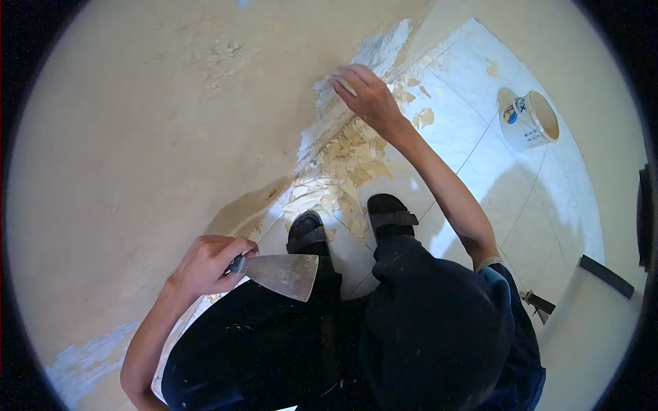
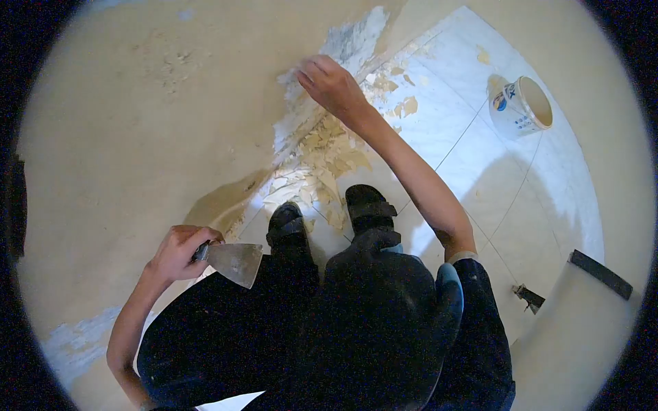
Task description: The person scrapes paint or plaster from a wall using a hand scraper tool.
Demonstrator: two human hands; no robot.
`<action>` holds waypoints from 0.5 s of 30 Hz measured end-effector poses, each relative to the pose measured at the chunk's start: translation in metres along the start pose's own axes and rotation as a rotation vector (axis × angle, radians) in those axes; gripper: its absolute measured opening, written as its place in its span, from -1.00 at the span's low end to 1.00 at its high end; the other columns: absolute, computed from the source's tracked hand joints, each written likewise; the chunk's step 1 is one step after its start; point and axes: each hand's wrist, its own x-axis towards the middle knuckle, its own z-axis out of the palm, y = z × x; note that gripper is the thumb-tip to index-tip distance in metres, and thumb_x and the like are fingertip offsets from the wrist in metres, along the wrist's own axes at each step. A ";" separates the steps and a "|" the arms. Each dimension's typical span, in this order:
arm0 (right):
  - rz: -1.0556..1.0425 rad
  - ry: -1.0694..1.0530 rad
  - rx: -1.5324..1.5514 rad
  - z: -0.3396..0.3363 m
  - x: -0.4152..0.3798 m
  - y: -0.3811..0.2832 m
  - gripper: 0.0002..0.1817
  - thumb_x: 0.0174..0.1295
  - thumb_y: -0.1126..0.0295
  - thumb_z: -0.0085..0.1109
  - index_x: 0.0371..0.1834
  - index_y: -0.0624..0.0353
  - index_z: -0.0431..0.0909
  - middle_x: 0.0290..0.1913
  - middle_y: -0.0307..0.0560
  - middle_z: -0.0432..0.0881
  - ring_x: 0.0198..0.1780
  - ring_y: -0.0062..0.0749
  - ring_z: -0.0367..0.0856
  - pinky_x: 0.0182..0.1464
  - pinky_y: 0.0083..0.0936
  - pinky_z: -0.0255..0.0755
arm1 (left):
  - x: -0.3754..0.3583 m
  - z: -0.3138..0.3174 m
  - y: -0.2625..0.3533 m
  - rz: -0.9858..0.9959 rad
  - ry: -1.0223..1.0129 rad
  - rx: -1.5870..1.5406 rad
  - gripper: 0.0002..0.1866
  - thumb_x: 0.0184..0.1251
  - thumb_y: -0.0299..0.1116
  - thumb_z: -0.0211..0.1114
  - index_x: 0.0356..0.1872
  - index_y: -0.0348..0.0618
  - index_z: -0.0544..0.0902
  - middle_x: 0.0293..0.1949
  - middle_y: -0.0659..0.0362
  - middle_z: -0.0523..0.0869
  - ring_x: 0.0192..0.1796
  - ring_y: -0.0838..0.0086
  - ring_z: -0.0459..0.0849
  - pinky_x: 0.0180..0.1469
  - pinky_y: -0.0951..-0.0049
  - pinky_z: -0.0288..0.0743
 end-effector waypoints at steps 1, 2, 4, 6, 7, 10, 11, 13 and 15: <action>-0.017 0.006 -0.012 -0.001 0.004 0.002 -0.83 0.18 0.46 0.30 -0.17 0.23 0.61 -0.21 -0.10 0.60 -0.14 -0.21 0.63 -0.06 -0.41 0.60 | -0.003 -0.002 0.001 0.012 0.015 0.009 -0.69 -0.03 -0.52 0.29 -0.18 -0.10 0.57 -0.44 0.09 0.70 -0.41 0.14 0.71 -0.32 0.23 0.59; -0.063 -0.015 -0.022 -0.002 0.006 0.004 -0.83 0.18 0.48 0.33 -0.18 0.24 0.61 -0.21 -0.08 0.62 -0.16 -0.19 0.65 -0.10 -0.39 0.61 | -0.006 -0.002 0.002 0.004 0.033 0.016 -0.70 -0.02 -0.52 0.29 -0.18 -0.10 0.57 -0.44 0.09 0.70 -0.42 0.14 0.71 -0.33 0.23 0.59; -0.106 -0.034 -0.042 -0.005 0.006 0.004 -0.82 0.17 0.49 0.36 -0.19 0.24 0.61 -0.21 -0.06 0.64 -0.18 -0.17 0.66 -0.14 -0.37 0.61 | -0.010 -0.001 0.005 0.004 0.047 0.024 -0.71 -0.02 -0.52 0.28 -0.18 -0.10 0.57 -0.44 0.08 0.70 -0.42 0.15 0.71 -0.33 0.23 0.59; -0.178 -0.089 -0.143 -0.007 0.008 0.006 -0.83 0.17 0.47 0.35 -0.21 0.25 0.61 -0.23 -0.06 0.63 -0.18 -0.19 0.66 -0.13 -0.37 0.61 | -0.006 0.003 0.012 0.064 0.064 -0.030 -0.69 -0.02 -0.51 0.28 -0.16 -0.10 0.57 -0.45 0.07 0.69 -0.42 0.15 0.71 -0.34 0.23 0.59; -0.183 -0.088 -0.147 -0.006 0.007 0.004 -0.83 0.17 0.47 0.35 -0.21 0.25 0.61 -0.23 -0.06 0.63 -0.18 -0.19 0.66 -0.13 -0.37 0.61 | -0.006 0.007 0.011 0.069 0.015 -0.035 -0.69 0.03 -0.50 0.29 -0.13 -0.09 0.57 -0.47 0.07 0.68 -0.42 0.15 0.71 -0.35 0.23 0.59; -0.127 -0.061 -0.128 0.000 0.007 0.003 -0.84 0.15 0.47 0.35 -0.25 0.25 0.60 -0.26 -0.06 0.62 -0.19 -0.19 0.65 -0.14 -0.39 0.61 | 0.001 0.018 0.021 0.109 -0.023 -0.101 -0.70 0.08 -0.48 0.30 -0.11 -0.09 0.56 -0.48 0.08 0.68 -0.42 0.15 0.71 -0.36 0.22 0.58; -0.121 -0.060 -0.132 0.003 0.007 0.004 -0.85 0.15 0.47 0.35 -0.27 0.25 0.59 -0.26 -0.05 0.61 -0.20 -0.19 0.65 -0.15 -0.40 0.61 | 0.002 0.023 0.021 0.134 -0.032 -0.104 -0.72 0.13 -0.45 0.31 -0.10 -0.09 0.56 -0.49 0.08 0.68 -0.43 0.15 0.70 -0.37 0.22 0.58; -0.107 -0.055 -0.136 0.005 0.008 0.005 -0.86 0.14 0.48 0.34 -0.29 0.25 0.59 -0.27 -0.05 0.61 -0.21 -0.19 0.65 -0.16 -0.40 0.61 | 0.005 0.025 0.027 0.138 -0.054 -0.115 -0.72 0.14 -0.44 0.31 -0.10 -0.09 0.56 -0.49 0.08 0.67 -0.43 0.15 0.70 -0.38 0.21 0.58; -0.133 -0.127 -0.120 0.003 0.011 0.009 -0.88 0.14 0.49 0.32 -0.32 0.25 0.58 -0.27 -0.06 0.60 -0.22 -0.18 0.64 -0.20 -0.41 0.60 | 0.010 0.025 0.032 0.150 -0.075 -0.139 -0.71 0.14 -0.43 0.32 -0.08 -0.10 0.56 -0.49 0.07 0.67 -0.43 0.15 0.70 -0.38 0.20 0.58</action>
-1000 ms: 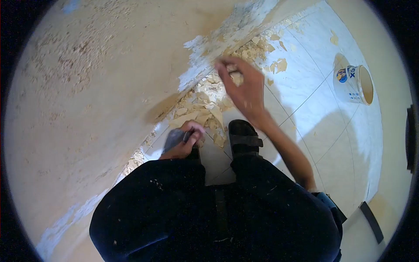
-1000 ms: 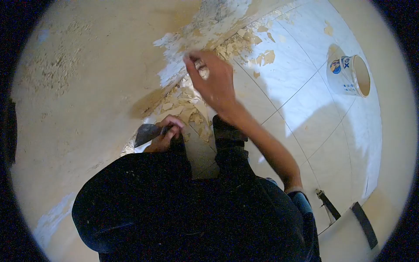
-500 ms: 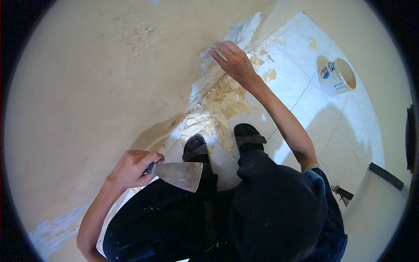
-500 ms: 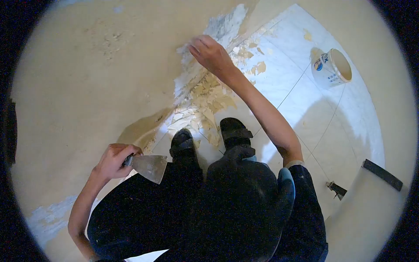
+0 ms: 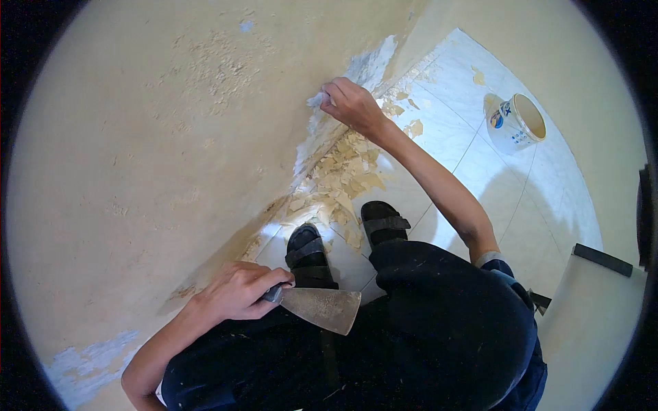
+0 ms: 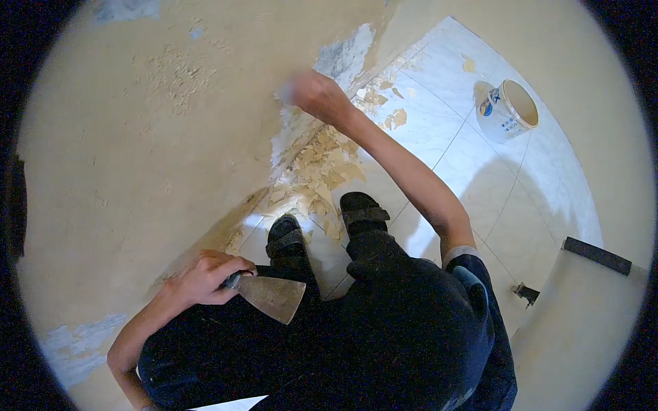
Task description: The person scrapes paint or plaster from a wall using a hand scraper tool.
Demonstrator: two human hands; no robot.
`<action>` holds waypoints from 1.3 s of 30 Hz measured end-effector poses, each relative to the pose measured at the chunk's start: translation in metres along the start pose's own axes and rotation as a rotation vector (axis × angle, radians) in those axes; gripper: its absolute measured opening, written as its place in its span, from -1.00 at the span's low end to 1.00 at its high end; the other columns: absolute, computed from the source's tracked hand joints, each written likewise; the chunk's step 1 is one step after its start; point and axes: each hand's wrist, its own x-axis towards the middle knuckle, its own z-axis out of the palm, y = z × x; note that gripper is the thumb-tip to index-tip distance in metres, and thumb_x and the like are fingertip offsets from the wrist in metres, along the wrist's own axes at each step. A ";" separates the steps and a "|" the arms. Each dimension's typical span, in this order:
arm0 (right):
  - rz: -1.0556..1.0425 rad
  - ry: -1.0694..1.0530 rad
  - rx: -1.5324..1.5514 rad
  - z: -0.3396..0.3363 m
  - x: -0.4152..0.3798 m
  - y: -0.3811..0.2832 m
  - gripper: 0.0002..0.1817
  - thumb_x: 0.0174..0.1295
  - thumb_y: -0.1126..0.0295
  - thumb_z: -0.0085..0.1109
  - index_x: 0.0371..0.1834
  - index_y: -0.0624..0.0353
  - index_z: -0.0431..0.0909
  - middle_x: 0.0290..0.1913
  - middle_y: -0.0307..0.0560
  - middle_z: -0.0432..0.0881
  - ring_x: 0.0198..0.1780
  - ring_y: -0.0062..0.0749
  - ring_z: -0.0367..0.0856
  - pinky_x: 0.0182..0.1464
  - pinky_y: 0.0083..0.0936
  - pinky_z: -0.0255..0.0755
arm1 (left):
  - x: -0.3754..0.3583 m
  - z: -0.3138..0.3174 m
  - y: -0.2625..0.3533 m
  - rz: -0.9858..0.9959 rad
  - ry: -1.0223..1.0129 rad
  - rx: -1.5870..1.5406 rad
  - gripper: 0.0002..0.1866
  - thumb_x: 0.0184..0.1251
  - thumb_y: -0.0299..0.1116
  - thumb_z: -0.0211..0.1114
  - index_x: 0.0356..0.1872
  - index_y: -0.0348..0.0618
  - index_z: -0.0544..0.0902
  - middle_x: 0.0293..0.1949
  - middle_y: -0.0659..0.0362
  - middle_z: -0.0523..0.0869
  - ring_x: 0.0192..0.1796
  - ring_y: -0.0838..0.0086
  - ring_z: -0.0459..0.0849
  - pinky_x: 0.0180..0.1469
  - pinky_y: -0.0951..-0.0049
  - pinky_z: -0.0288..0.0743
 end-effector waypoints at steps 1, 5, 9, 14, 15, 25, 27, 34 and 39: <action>0.008 0.006 -0.001 -0.007 0.004 0.004 -0.88 0.14 0.49 0.32 -0.32 0.25 0.58 -0.27 -0.06 0.60 -0.22 -0.18 0.64 -0.20 -0.41 0.60 | 0.002 -0.001 0.001 -0.001 -0.009 0.004 -0.71 0.14 -0.43 0.32 -0.08 -0.10 0.56 -0.49 0.07 0.67 -0.43 0.15 0.70 -0.38 0.20 0.58; 0.138 0.145 -0.010 -0.042 0.021 0.011 -0.86 0.17 0.47 0.30 -0.27 0.28 0.59 -0.32 -0.02 0.61 -0.29 -0.14 0.63 -0.25 -0.38 0.58 | 0.009 0.000 0.004 -0.048 -0.033 -0.031 -0.67 0.11 -0.44 0.34 -0.06 -0.09 0.55 -0.48 0.05 0.67 -0.41 0.13 0.71 -0.38 0.20 0.57; 0.226 0.106 0.174 -0.032 0.008 0.005 -0.82 0.19 0.45 0.29 -0.18 0.31 0.61 -0.33 0.06 0.64 -0.33 -0.09 0.65 -0.22 -0.31 0.57 | 0.026 -0.007 0.015 -0.077 -0.085 -0.002 -0.66 0.11 -0.45 0.34 -0.05 -0.08 0.55 -0.47 0.04 0.67 -0.40 0.10 0.71 -0.37 0.20 0.57; 0.232 0.097 0.295 -0.015 -0.004 -0.010 -0.82 0.20 0.45 0.31 -0.19 0.30 0.63 -0.28 0.07 0.65 -0.24 -0.07 0.67 -0.16 -0.30 0.59 | 0.033 -0.002 0.027 -0.039 -0.083 0.026 -0.68 0.13 -0.45 0.32 -0.05 -0.09 0.55 -0.51 0.04 0.65 -0.45 0.10 0.69 -0.39 0.19 0.56; 0.199 0.112 0.267 -0.014 -0.003 -0.011 -0.82 0.22 0.42 0.29 -0.22 0.31 0.62 -0.29 0.08 0.63 -0.25 -0.05 0.67 -0.19 -0.29 0.60 | 0.033 -0.002 0.028 -0.037 -0.081 0.057 -0.69 0.14 -0.45 0.32 -0.06 -0.09 0.55 -0.53 0.05 0.64 -0.47 0.10 0.68 -0.40 0.19 0.56; 0.128 0.146 0.135 0.003 -0.012 -0.008 -0.83 0.17 0.49 0.33 -0.21 0.32 0.60 -0.29 0.08 0.65 -0.25 -0.02 0.66 -0.21 -0.27 0.60 | 0.037 -0.006 0.042 -0.170 -0.012 0.020 -0.63 0.11 -0.48 0.32 0.00 -0.11 0.54 -0.53 0.00 0.64 -0.47 0.07 0.68 -0.40 0.17 0.52; 0.096 0.157 0.122 0.005 -0.012 -0.005 -0.82 0.17 0.49 0.33 -0.21 0.32 0.60 -0.30 0.05 0.64 -0.27 -0.05 0.66 -0.23 -0.29 0.61 | 0.043 -0.005 0.040 -0.191 -0.026 -0.013 -0.62 0.13 -0.47 0.32 0.02 -0.13 0.53 -0.51 -0.01 0.66 -0.45 0.05 0.69 -0.37 0.16 0.53; 0.059 0.104 -0.047 0.010 -0.010 -0.004 -0.79 0.14 0.40 0.34 -0.20 0.21 0.59 -0.35 -0.09 0.60 -0.32 -0.19 0.67 -0.31 -0.37 0.61 | 0.056 0.004 0.039 -0.131 -0.062 -0.065 -0.65 0.10 -0.51 0.31 -0.03 -0.15 0.57 -0.52 0.04 0.62 -0.46 0.11 0.68 -0.38 0.20 0.53; -0.008 0.136 -0.065 0.013 -0.004 0.002 -0.75 0.10 0.35 0.38 -0.21 0.17 0.59 -0.35 -0.13 0.59 -0.36 -0.24 0.66 -0.34 -0.40 0.60 | 0.044 0.003 0.038 -0.228 -0.064 -0.088 -0.64 0.09 -0.49 0.32 -0.02 -0.14 0.57 -0.51 0.02 0.64 -0.44 0.11 0.70 -0.35 0.18 0.56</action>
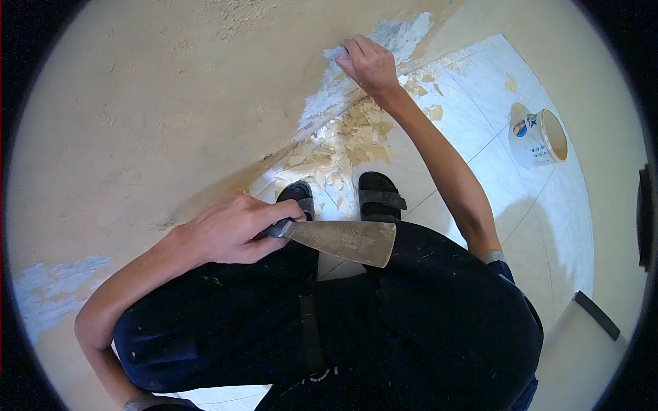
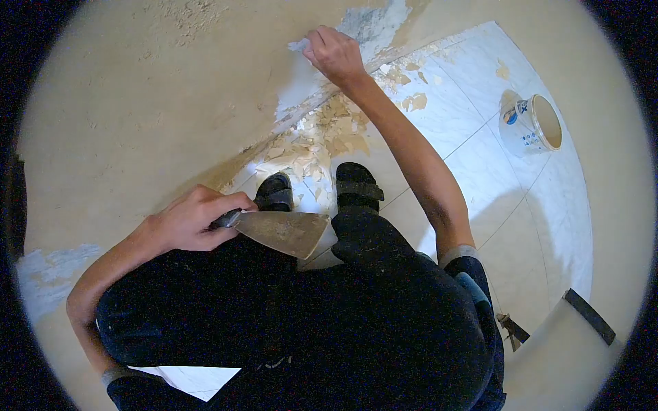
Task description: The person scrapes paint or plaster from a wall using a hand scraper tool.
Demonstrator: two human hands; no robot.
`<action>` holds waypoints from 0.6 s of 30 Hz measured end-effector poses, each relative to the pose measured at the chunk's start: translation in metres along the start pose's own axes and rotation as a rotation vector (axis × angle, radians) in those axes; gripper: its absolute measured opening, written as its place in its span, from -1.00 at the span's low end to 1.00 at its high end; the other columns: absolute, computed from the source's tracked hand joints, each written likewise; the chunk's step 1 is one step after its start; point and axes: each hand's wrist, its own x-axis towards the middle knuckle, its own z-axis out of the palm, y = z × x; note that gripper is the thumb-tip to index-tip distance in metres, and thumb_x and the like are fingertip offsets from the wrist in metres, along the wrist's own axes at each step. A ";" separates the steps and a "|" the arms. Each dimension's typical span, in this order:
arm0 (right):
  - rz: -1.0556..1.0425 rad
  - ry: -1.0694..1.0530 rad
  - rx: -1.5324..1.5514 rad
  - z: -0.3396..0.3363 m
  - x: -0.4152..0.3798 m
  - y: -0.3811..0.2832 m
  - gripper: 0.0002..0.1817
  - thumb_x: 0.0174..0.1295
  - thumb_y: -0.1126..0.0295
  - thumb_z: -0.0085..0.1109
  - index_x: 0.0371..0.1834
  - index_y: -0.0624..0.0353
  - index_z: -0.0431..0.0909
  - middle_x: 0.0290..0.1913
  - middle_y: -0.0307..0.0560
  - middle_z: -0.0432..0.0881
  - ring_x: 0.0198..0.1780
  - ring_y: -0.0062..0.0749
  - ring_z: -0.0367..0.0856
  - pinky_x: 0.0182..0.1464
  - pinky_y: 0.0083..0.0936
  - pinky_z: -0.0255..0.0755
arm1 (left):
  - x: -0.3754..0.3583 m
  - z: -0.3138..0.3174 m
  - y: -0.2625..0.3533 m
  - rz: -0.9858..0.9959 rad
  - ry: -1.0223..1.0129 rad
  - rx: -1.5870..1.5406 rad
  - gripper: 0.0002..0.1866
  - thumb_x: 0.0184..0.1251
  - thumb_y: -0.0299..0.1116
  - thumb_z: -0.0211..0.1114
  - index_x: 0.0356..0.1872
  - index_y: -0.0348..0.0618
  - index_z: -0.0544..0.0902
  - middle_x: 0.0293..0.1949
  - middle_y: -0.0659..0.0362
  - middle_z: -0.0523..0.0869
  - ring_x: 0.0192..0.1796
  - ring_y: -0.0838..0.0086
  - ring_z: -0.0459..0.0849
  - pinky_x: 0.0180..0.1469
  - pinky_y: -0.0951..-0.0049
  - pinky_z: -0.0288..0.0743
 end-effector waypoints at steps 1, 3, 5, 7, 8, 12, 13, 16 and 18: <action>0.004 0.011 -0.003 0.000 0.001 0.003 -0.74 0.09 0.33 0.40 -0.21 0.17 0.59 -0.36 -0.13 0.59 -0.36 -0.25 0.66 -0.35 -0.41 0.58 | -0.003 0.000 -0.001 0.000 0.002 0.000 -0.64 0.09 -0.49 0.32 -0.02 -0.14 0.57 -0.51 0.02 0.64 -0.44 0.11 0.70 -0.35 0.18 0.56; 0.005 0.016 -0.005 -0.004 0.008 0.006 -0.72 0.08 0.32 0.41 -0.20 0.16 0.59 -0.36 -0.14 0.58 -0.36 -0.26 0.66 -0.36 -0.43 0.57 | -0.009 0.002 -0.003 -0.011 0.022 -0.018 -0.64 0.10 -0.49 0.31 -0.02 -0.14 0.57 -0.52 0.03 0.63 -0.46 0.12 0.69 -0.36 0.20 0.55; 0.028 0.043 0.042 -0.014 0.014 0.002 -0.73 0.09 0.31 0.42 -0.21 0.16 0.60 -0.37 -0.13 0.59 -0.38 -0.27 0.66 -0.38 -0.46 0.55 | -0.010 0.001 -0.002 0.020 0.018 -0.023 -0.65 0.16 -0.47 0.31 0.00 -0.13 0.54 -0.54 0.03 0.64 -0.48 0.12 0.69 -0.38 0.17 0.55; 0.064 0.033 0.073 -0.010 0.004 0.005 -0.74 0.10 0.33 0.42 -0.21 0.16 0.60 -0.38 -0.13 0.60 -0.40 -0.31 0.66 -0.38 -0.46 0.54 | -0.010 0.002 -0.003 0.053 0.017 -0.019 -0.66 0.21 -0.45 0.30 0.02 -0.13 0.52 -0.56 0.03 0.64 -0.50 0.12 0.70 -0.41 0.15 0.56; 0.100 0.033 0.096 -0.008 -0.001 0.006 -0.76 0.11 0.35 0.42 -0.21 0.16 0.61 -0.40 -0.14 0.61 -0.41 -0.35 0.66 -0.38 -0.46 0.53 | -0.009 0.004 -0.003 0.086 0.013 -0.035 -0.67 0.22 -0.45 0.30 0.02 -0.14 0.52 -0.56 0.03 0.64 -0.51 0.13 0.70 -0.42 0.16 0.56; 0.614 0.032 0.437 -0.020 -0.015 -0.029 -0.80 0.25 0.29 0.33 -0.22 0.17 0.62 -0.42 -0.15 0.65 -0.43 -0.42 0.67 -0.37 -0.48 0.51 | -0.010 0.009 -0.004 0.087 -0.042 -0.120 -0.68 0.22 -0.43 0.31 0.01 -0.14 0.53 -0.62 0.09 0.63 -0.54 0.20 0.71 -0.48 0.21 0.58; 0.979 -0.095 0.816 -0.024 -0.013 -0.033 -0.75 0.31 0.21 0.26 -0.24 0.20 0.62 -0.42 -0.15 0.65 -0.42 -0.42 0.68 -0.36 -0.50 0.50 | -0.009 0.008 -0.001 0.065 -0.072 -0.123 -0.67 0.22 -0.41 0.31 0.01 -0.13 0.53 -0.64 0.12 0.63 -0.55 0.22 0.71 -0.49 0.23 0.58; 1.360 -0.196 1.249 -0.022 -0.004 -0.030 -0.60 0.39 0.06 0.14 -0.25 0.25 0.61 -0.41 -0.14 0.66 -0.41 -0.40 0.69 -0.37 -0.53 0.48 | -0.011 0.016 0.000 0.101 -0.127 -0.147 -0.68 0.25 -0.40 0.29 0.03 -0.13 0.53 -0.65 0.12 0.62 -0.57 0.26 0.70 -0.51 0.24 0.56; 1.379 -0.175 1.304 -0.017 0.002 -0.029 -0.53 0.41 -0.01 0.09 -0.25 0.27 0.60 -0.40 -0.13 0.66 -0.40 -0.38 0.69 -0.38 -0.54 0.46 | -0.014 0.025 0.003 0.131 -0.145 -0.170 -0.74 0.31 -0.38 0.26 -0.01 -0.15 0.54 -0.62 0.13 0.63 -0.58 0.30 0.69 -0.53 0.28 0.56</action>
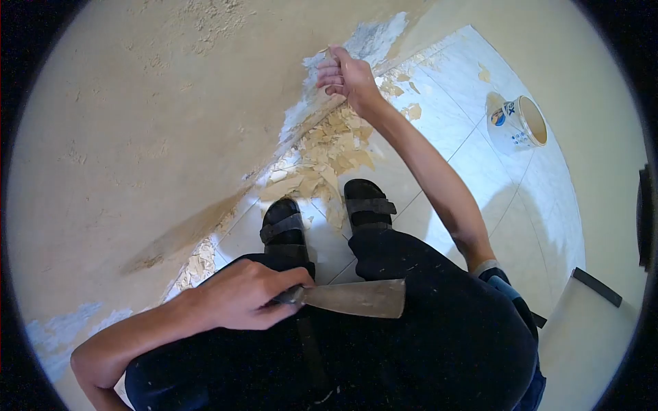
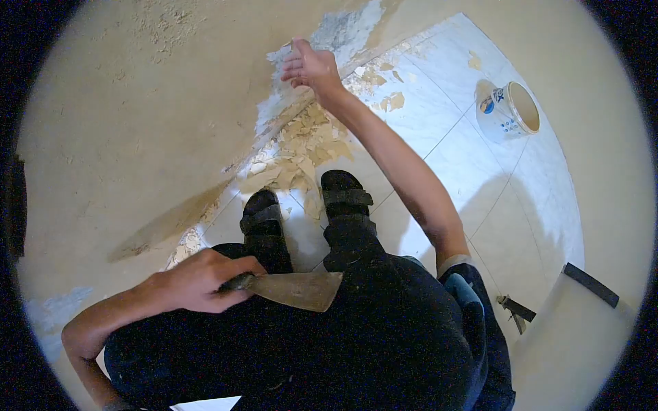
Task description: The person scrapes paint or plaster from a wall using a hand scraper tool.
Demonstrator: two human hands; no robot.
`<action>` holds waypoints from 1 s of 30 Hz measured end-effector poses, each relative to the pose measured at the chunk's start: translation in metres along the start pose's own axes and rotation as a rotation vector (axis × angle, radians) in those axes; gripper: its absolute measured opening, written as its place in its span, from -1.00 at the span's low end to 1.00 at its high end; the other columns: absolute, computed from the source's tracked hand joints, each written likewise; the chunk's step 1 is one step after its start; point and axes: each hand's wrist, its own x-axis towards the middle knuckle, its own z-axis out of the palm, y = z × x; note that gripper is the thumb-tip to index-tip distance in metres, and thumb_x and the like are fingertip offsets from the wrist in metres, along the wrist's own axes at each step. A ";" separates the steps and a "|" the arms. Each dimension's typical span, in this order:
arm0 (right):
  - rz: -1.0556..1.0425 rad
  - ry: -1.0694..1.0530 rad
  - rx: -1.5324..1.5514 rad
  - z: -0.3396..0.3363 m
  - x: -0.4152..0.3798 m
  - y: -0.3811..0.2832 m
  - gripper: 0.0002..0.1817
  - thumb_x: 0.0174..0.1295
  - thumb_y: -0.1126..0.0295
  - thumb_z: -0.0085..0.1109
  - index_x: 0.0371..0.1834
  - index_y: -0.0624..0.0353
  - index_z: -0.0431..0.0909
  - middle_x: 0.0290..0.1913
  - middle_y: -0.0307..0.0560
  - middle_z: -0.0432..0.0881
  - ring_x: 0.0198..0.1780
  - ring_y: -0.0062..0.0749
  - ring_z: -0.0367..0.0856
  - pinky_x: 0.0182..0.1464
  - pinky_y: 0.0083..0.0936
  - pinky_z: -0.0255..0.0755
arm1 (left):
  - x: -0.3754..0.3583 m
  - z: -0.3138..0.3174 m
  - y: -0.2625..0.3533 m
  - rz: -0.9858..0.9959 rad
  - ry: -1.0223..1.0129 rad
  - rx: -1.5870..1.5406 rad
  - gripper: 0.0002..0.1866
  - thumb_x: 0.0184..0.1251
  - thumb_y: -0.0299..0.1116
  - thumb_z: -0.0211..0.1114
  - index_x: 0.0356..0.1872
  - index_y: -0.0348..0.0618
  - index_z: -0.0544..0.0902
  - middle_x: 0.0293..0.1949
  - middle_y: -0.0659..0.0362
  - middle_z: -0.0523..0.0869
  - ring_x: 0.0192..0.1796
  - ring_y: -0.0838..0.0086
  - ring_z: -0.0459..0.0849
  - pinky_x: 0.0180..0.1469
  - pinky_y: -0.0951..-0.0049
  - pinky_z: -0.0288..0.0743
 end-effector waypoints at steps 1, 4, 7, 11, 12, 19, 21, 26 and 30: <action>0.015 0.007 -0.002 0.002 0.003 -0.003 -0.52 0.40 -0.02 0.10 -0.23 0.28 0.59 -0.39 -0.13 0.65 -0.39 -0.39 0.68 -0.38 -0.54 0.46 | 0.001 0.006 0.001 -0.010 -0.002 -0.102 -0.76 0.34 -0.37 0.25 -0.02 -0.15 0.54 -0.60 0.13 0.64 -0.59 0.33 0.69 -0.55 0.30 0.55; 0.016 -0.001 -0.017 0.002 0.005 -0.015 -0.53 0.39 -0.01 0.11 -0.21 0.29 0.58 -0.38 -0.13 0.64 -0.38 -0.40 0.67 -0.36 -0.54 0.44 | 0.004 0.011 0.003 0.055 -0.002 -0.265 -0.77 0.38 -0.38 0.26 -0.02 -0.19 0.52 -0.55 0.14 0.67 -0.59 0.39 0.68 -0.57 0.37 0.55; 0.032 -0.030 -0.024 0.002 0.002 -0.020 -0.57 0.40 0.03 0.12 -0.20 0.27 0.58 -0.38 -0.14 0.63 -0.38 -0.42 0.66 -0.34 -0.57 0.43 | 0.002 0.010 -0.003 0.005 0.013 -0.347 -0.78 0.37 -0.40 0.28 -0.04 -0.20 0.52 -0.54 0.12 0.67 -0.60 0.38 0.68 -0.56 0.37 0.51; -0.036 -0.090 -0.006 0.004 -0.004 -0.027 -0.69 0.40 0.19 0.13 -0.26 0.27 0.61 -0.40 -0.17 0.62 -0.38 -0.48 0.63 -0.32 -0.59 0.42 | 0.012 0.011 -0.017 -0.132 0.136 -0.445 -0.83 0.44 -0.40 0.24 -0.07 -0.23 0.55 -0.50 0.09 0.65 -0.52 0.44 0.67 -0.46 0.42 0.48; -0.033 -0.082 0.019 0.001 -0.004 -0.023 -0.69 0.40 0.19 0.13 -0.26 0.27 0.61 -0.40 -0.17 0.62 -0.38 -0.48 0.63 -0.32 -0.59 0.42 | 0.016 0.006 -0.018 -0.120 0.252 -0.478 -0.85 0.46 -0.40 0.21 -0.07 -0.23 0.56 -0.49 0.08 0.64 -0.50 0.47 0.65 -0.42 0.43 0.47; -0.287 0.037 -0.206 0.016 -0.014 -0.021 -0.88 0.33 0.50 0.12 -0.33 0.28 0.62 -0.54 -0.20 0.58 -0.50 -0.60 0.56 -0.43 -0.64 0.40 | 0.029 -0.026 -0.018 -0.436 0.188 -0.474 -0.84 0.55 -0.31 0.13 -0.07 -0.17 0.58 -0.54 0.14 0.59 -0.52 0.50 0.57 -0.38 0.43 0.44; -0.543 -0.005 -0.339 0.026 -0.033 -0.019 -0.91 0.28 0.54 0.12 -0.33 0.28 0.62 -0.54 -0.15 0.59 -0.52 -0.58 0.56 -0.43 -0.59 0.43 | 0.032 -0.030 -0.021 -0.481 0.197 -0.474 -0.83 0.55 -0.30 0.13 -0.07 -0.16 0.58 -0.58 0.15 0.57 -0.54 0.51 0.54 -0.39 0.44 0.42; -0.515 -0.176 -0.391 0.033 -0.047 -0.009 -0.90 0.27 0.45 0.24 -0.26 0.25 0.66 -0.51 -0.05 0.60 -0.51 -0.48 0.58 -0.44 -0.52 0.44 | 0.052 -0.036 -0.026 -0.495 0.182 -0.420 -0.82 0.57 -0.28 0.10 -0.07 -0.15 0.58 -0.66 0.18 0.50 -0.57 0.57 0.45 -0.43 0.47 0.34; -0.463 0.019 -0.429 0.011 -0.035 -0.007 -0.84 0.26 0.41 0.30 -0.22 0.29 0.65 -0.39 -0.06 0.64 -0.46 -0.34 0.61 -0.36 -0.45 0.52 | 0.058 -0.030 -0.038 -0.478 0.230 -0.423 -0.83 0.56 -0.28 0.11 -0.07 -0.13 0.58 -0.66 0.18 0.49 -0.57 0.58 0.46 -0.43 0.47 0.35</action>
